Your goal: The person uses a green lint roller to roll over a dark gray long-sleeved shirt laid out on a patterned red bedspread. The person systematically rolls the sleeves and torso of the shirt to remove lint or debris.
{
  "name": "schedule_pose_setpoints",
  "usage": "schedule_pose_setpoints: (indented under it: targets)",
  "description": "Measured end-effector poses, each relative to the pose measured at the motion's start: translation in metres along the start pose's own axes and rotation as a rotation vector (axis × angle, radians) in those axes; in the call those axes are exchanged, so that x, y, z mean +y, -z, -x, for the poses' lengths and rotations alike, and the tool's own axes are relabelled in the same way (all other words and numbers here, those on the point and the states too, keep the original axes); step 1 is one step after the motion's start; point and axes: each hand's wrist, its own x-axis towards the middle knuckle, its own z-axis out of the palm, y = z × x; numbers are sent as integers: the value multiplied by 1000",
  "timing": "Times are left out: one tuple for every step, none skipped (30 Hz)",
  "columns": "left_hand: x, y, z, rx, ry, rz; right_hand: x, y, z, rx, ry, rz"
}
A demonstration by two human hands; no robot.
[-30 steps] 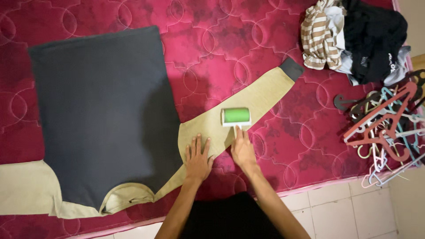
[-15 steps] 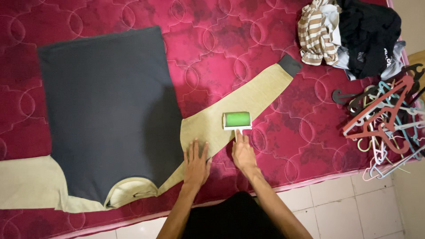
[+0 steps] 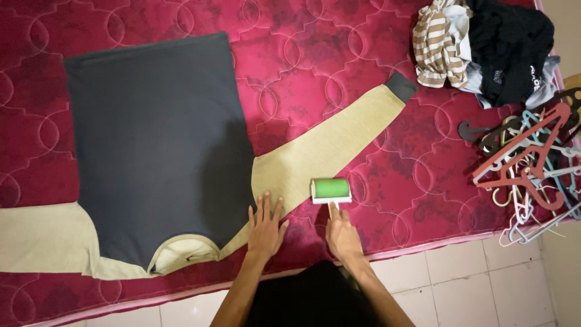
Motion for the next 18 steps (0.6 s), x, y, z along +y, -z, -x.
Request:
schedule_pose_setpoints:
  targets:
    - [0, 2, -2, -17, 3, 6, 1, 3, 2, -10, 3, -1]
    - [0, 4, -2, -36, 8, 14, 2, 5, 6, -22, 5, -1]
    - [-1, 5, -2, -56, 13, 22, 2, 8, 8, -35, 7, -1]
    - [-1, 5, -2, -70, 18, 24, 0, 10, 8, -28, 10, -5]
    - [-1, 6, -2, -84, 22, 26, -2, 14, 9, -20, 13, -9]
    - [-1, 6, -2, -99, 26, 27, -5, 19, 9, -13, 14, -14]
    - [-1, 6, -4, -106, 28, 30, -10, 24, 10, -12, 13, -12]
    - [-1, 5, -4, -112, 31, 33, -16, 28, 10, -13, 14, -10]
    - [-2, 4, -4, -118, 35, 36, -23, 31, 10, -13, 14, -7]
    - [-3, 3, -4, -108, 32, 39, -29, 33, 8, -19, 37, -15]
    - [-4, 1, -4, -97, 30, 41, -34, 34, 5, -25, 60, -22]
    - [-4, 1, -5, -86, 28, 45, -39, 35, 2, -31, 83, -29]
    - [-4, 0, -4, -84, 31, 42, -44, 33, -4, -27, 108, -22]
    - [-4, 0, -3, -82, 34, 39, -50, 29, -11, -22, 134, -14]
    - [-4, -1, -3, -79, 37, 36, -53, 25, -17, -18, 160, -6]
    - [-4, -1, -4, -87, 43, 35, -57, 23, -22, -49, 131, 6]
    - [-4, -1, -5, -95, 50, 33, -61, 20, -29, -81, 102, 17]
    - [-3, -1, -5, -104, 54, 32, -65, 19, -35, -111, 70, 29]
